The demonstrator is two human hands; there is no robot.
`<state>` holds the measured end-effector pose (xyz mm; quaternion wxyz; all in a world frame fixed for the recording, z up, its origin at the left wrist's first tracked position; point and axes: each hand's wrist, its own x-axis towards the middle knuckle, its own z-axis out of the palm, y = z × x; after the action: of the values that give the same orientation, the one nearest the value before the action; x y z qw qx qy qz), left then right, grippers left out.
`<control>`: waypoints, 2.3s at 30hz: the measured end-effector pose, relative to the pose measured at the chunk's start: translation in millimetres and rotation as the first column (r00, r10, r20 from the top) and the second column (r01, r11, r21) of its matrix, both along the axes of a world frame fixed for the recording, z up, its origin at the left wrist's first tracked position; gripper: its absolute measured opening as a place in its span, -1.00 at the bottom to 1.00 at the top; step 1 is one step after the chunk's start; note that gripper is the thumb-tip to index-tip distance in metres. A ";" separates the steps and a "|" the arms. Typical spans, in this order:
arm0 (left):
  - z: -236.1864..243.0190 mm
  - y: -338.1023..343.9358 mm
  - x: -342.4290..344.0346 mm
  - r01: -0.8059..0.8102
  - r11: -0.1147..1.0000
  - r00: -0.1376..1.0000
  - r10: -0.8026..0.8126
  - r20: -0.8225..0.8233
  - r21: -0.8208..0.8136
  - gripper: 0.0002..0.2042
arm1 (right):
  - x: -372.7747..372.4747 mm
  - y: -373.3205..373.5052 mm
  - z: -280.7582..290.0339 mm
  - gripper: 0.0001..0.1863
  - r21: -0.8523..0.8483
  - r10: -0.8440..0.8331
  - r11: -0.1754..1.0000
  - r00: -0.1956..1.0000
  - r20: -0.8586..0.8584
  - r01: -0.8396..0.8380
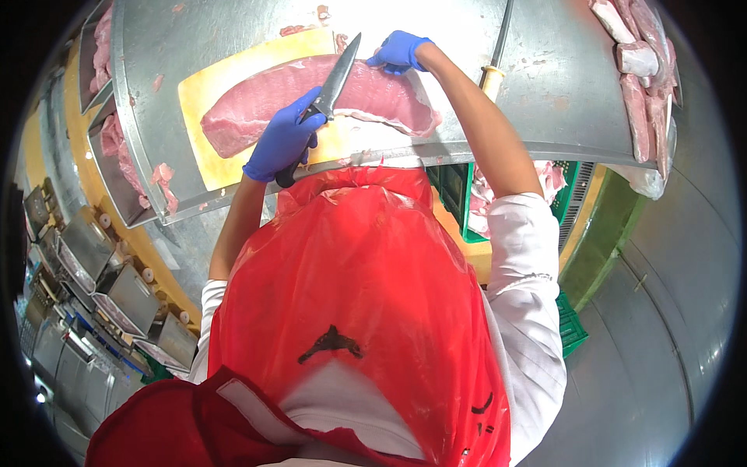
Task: The person trims fat from large pieces of raw meat using a knife and a honing steel on a cutting board. They repeatedly sharpen the knife and place trimmed fat into a green crate while working in a commercial meat processing area.
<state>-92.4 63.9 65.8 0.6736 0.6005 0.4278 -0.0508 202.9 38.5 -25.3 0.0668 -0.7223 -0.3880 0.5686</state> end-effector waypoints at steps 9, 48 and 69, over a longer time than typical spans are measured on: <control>23.1 4.4 45.6 0.137 0.990 0.970 -0.128 -0.208 0.026 -0.44 | 17.5 11.5 -28.3 -0.67 -0.166 0.019 0.982 0.929 -0.370 -0.087; 32.1 -53.0 89.6 0.549 0.785 0.816 -0.429 -0.387 0.286 -0.41 | 60.1 -109.7 -23.9 -0.63 0.489 -0.268 0.842 0.963 0.015 0.227; -13.9 -53.1 65.9 0.598 0.487 0.711 -0.689 -0.140 0.636 -0.42 | 58.6 -201.7 -13.8 -0.75 0.694 -0.392 0.716 0.779 0.489 -0.075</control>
<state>-26.5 10.8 52.0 0.3842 0.9095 0.1152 -0.1096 261.5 -163.2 -39.1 0.2501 -0.8206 -0.5006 0.1157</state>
